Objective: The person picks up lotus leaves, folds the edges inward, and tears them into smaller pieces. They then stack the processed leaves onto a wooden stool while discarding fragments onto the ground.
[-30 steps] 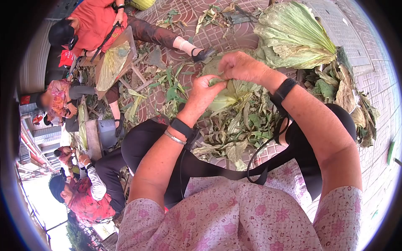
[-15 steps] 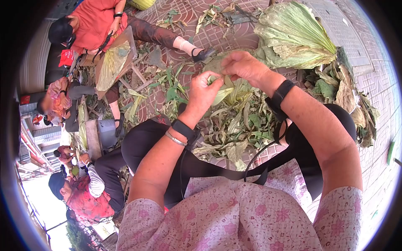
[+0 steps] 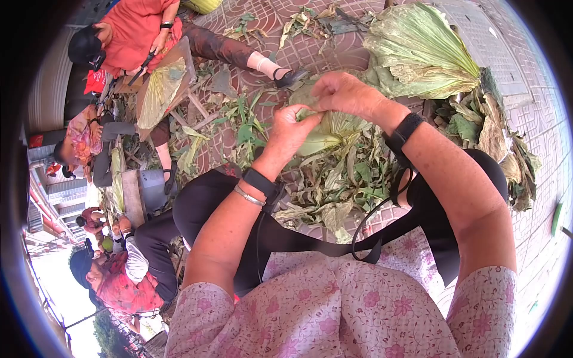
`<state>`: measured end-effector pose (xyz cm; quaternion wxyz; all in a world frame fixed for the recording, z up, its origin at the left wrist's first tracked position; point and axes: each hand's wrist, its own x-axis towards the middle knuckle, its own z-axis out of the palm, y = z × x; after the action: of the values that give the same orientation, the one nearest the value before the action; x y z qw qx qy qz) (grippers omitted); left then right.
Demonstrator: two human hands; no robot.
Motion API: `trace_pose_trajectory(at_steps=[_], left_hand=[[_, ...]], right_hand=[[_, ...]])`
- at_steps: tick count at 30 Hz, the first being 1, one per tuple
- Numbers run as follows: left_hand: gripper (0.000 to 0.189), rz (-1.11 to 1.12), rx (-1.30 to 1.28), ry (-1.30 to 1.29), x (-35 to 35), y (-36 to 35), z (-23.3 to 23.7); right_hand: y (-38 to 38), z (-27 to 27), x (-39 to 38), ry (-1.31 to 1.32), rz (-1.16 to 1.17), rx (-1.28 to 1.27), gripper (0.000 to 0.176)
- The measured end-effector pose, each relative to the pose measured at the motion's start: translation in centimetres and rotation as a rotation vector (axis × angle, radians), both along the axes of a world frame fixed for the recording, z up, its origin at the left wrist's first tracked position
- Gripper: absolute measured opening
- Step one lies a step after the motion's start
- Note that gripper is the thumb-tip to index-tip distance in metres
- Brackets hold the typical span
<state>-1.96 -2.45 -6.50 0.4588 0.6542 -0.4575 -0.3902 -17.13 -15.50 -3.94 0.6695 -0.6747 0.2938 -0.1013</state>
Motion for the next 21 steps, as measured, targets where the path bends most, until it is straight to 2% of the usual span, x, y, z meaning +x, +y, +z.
trace_pose_trajectory(at_steps=[5,8,21], left_hand=[[0.024,0.010,-0.025,-0.047,-0.1,0.1,0.2],[0.022,-0.069,0.118,0.150,0.1,0.1,0.8],[0.024,-0.046,0.043,0.082,-0.2,0.1,0.4]], right_hand=[[-0.4,-0.2,0.0,0.027,0.035,-0.012,0.021],[-0.6,-1.0,0.0,-0.004,0.019,-0.049,0.022],[-0.5,-0.4,0.0,-0.009,0.069,-0.047,0.022]])
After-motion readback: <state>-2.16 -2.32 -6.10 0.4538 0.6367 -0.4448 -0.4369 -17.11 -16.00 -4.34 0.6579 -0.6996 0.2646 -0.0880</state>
